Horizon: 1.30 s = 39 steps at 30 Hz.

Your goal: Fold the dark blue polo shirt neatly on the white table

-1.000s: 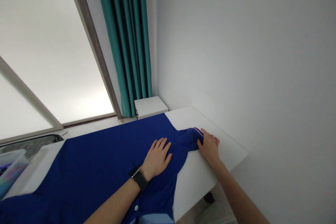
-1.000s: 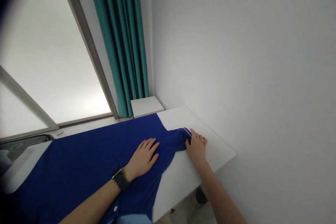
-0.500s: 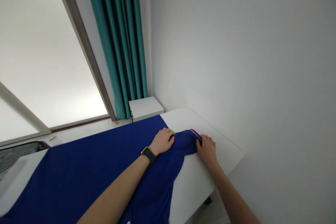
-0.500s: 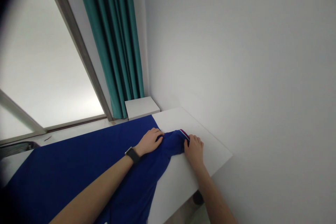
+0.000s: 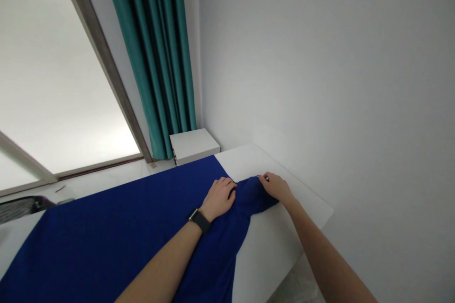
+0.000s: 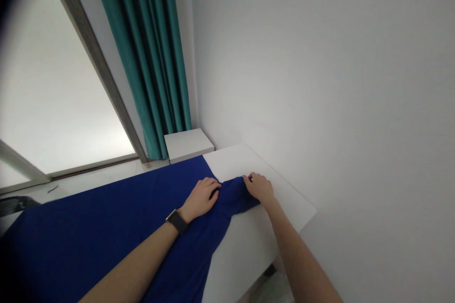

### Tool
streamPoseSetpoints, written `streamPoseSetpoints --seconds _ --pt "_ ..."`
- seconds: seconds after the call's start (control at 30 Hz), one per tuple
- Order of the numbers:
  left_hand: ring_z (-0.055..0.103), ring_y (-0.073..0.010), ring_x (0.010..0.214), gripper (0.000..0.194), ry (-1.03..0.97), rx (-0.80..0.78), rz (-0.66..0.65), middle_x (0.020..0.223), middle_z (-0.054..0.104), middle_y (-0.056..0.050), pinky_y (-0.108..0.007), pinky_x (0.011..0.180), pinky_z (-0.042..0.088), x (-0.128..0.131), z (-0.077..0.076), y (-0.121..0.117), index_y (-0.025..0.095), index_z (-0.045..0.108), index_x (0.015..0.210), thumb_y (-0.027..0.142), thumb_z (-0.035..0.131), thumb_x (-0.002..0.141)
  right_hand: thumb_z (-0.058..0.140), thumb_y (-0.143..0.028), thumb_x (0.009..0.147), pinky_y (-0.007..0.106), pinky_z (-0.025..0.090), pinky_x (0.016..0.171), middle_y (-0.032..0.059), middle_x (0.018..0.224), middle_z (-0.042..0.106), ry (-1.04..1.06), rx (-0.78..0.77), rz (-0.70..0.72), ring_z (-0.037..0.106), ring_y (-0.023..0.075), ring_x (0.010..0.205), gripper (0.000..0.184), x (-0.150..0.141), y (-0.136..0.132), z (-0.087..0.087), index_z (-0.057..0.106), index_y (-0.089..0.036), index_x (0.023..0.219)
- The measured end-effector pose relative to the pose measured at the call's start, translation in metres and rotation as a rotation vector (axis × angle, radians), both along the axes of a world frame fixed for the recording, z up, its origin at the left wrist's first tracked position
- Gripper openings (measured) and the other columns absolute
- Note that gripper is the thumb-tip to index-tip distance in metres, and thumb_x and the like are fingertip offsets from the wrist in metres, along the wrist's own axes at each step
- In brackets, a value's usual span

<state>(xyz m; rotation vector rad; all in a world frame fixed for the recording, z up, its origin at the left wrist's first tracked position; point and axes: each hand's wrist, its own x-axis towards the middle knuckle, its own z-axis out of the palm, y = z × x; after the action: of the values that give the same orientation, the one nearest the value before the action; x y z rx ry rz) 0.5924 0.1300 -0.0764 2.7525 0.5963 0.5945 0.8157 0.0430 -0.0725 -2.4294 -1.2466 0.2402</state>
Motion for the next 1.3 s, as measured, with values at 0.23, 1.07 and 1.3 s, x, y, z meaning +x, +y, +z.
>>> streamPoseSetpoints --seconds 0.23,1.07,1.3 --pt "0.057 -0.0213 0.102 0.024 -0.047 -0.063 -0.013 0.107 0.066 -0.006 -0.036 0.089 0.044 0.000 -0.002 0.003 0.019 0.063 0.109 0.018 0.046 0.092 0.044 -0.031 0.091 0.026 0.041 0.068 0.0011 0.076 0.063 0.186 0.102 0.178 0.056 0.0158 0.072 0.019 0.007 0.013 0.024 0.056 -0.021 0.080" --pt "0.056 -0.0230 0.108 0.026 0.043 0.055 -0.046 0.114 0.063 -0.009 -0.038 0.097 0.044 0.002 -0.002 -0.004 0.017 0.059 0.113 0.017 0.047 0.090 0.062 -0.044 0.081 0.031 0.050 0.073 0.0025 0.083 0.071 0.876 0.040 0.396 0.062 0.0168 0.074 0.026 -0.007 0.014 0.027 0.067 -0.019 0.084" --pt "0.056 -0.0230 0.108 0.026 0.041 0.069 -0.039 0.115 0.062 -0.009 -0.038 0.095 0.044 0.001 -0.004 -0.003 0.018 0.060 0.113 0.018 0.047 0.090 0.062 -0.021 0.073 0.034 0.054 0.078 0.0010 0.092 0.074 0.855 -0.062 0.474 0.066 0.0196 0.084 0.032 0.008 0.010 0.027 0.066 -0.022 0.105"
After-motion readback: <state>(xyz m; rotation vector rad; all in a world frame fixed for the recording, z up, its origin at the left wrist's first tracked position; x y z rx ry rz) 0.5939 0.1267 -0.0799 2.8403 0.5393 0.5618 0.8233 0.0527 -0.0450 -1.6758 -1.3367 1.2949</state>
